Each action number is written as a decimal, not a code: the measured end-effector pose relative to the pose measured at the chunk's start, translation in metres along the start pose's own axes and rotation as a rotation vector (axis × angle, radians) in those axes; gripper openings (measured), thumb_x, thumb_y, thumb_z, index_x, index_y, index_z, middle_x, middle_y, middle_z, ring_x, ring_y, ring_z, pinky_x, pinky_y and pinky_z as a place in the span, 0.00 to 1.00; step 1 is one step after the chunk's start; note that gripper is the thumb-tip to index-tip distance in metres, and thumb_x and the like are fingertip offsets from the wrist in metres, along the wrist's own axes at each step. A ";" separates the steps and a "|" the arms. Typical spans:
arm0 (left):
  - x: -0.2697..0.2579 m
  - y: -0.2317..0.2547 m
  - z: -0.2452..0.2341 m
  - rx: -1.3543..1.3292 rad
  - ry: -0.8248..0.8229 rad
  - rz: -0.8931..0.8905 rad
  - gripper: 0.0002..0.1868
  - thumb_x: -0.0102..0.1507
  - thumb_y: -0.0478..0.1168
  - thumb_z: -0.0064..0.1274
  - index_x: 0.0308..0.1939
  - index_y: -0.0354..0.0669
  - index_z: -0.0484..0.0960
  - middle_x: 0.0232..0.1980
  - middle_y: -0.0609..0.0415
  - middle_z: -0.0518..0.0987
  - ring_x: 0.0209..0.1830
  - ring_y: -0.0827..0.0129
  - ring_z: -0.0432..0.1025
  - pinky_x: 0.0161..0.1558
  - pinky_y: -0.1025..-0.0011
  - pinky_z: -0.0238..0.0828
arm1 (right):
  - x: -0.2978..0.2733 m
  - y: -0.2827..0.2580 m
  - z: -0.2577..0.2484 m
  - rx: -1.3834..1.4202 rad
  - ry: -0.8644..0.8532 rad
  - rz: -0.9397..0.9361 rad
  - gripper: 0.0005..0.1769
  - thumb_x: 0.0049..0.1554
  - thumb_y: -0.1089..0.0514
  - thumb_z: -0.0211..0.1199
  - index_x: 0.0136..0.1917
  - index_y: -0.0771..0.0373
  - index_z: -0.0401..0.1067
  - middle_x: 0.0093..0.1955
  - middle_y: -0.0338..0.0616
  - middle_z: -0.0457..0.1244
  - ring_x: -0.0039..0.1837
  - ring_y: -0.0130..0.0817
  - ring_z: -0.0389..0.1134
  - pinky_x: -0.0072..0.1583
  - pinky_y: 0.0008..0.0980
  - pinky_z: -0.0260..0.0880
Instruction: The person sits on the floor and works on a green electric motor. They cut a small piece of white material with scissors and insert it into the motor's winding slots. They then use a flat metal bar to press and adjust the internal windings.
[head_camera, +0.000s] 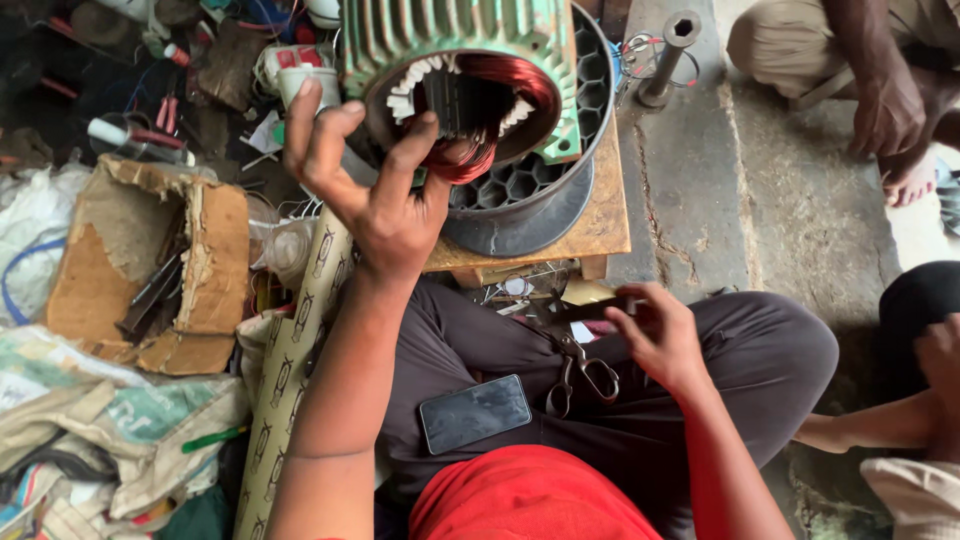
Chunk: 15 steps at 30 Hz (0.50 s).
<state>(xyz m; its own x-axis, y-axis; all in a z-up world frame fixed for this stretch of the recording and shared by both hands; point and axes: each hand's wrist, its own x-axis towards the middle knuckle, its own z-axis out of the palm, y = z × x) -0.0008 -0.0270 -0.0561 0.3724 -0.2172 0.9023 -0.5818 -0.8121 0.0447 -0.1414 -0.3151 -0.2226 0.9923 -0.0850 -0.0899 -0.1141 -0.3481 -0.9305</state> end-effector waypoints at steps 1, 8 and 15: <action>-0.001 0.002 0.000 -0.022 0.014 -0.022 0.18 0.64 0.42 0.80 0.54 0.57 0.88 0.68 0.53 0.58 0.79 0.49 0.50 0.78 0.51 0.50 | -0.008 -0.002 -0.004 0.117 0.032 -0.001 0.15 0.60 0.59 0.63 0.60 0.64 0.70 0.48 0.52 0.69 0.45 0.43 0.73 0.45 0.34 0.72; -0.009 0.009 0.007 -0.181 0.035 -0.161 0.21 0.64 0.32 0.77 0.56 0.54 0.87 0.72 0.52 0.56 0.76 0.53 0.57 0.73 0.58 0.64 | -0.039 -0.015 -0.034 1.304 0.175 -0.188 0.08 0.71 0.58 0.49 0.60 0.63 0.57 0.55 0.67 0.65 0.47 0.53 0.72 0.51 0.42 0.73; -0.005 0.017 0.015 -0.239 0.110 -0.191 0.14 0.66 0.37 0.73 0.53 0.48 0.85 0.71 0.50 0.55 0.75 0.55 0.59 0.68 0.65 0.80 | -0.046 -0.046 -0.047 1.420 0.143 -0.322 0.19 0.61 0.65 0.55 0.64 0.69 0.60 0.55 0.63 0.65 0.41 0.42 0.66 0.46 0.33 0.67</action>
<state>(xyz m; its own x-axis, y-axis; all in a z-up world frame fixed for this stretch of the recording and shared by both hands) -0.0017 -0.0476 -0.0662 0.4182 -0.0026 0.9083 -0.6670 -0.6797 0.3051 -0.1837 -0.3389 -0.1586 0.9425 -0.3029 0.1415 0.3332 0.8168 -0.4709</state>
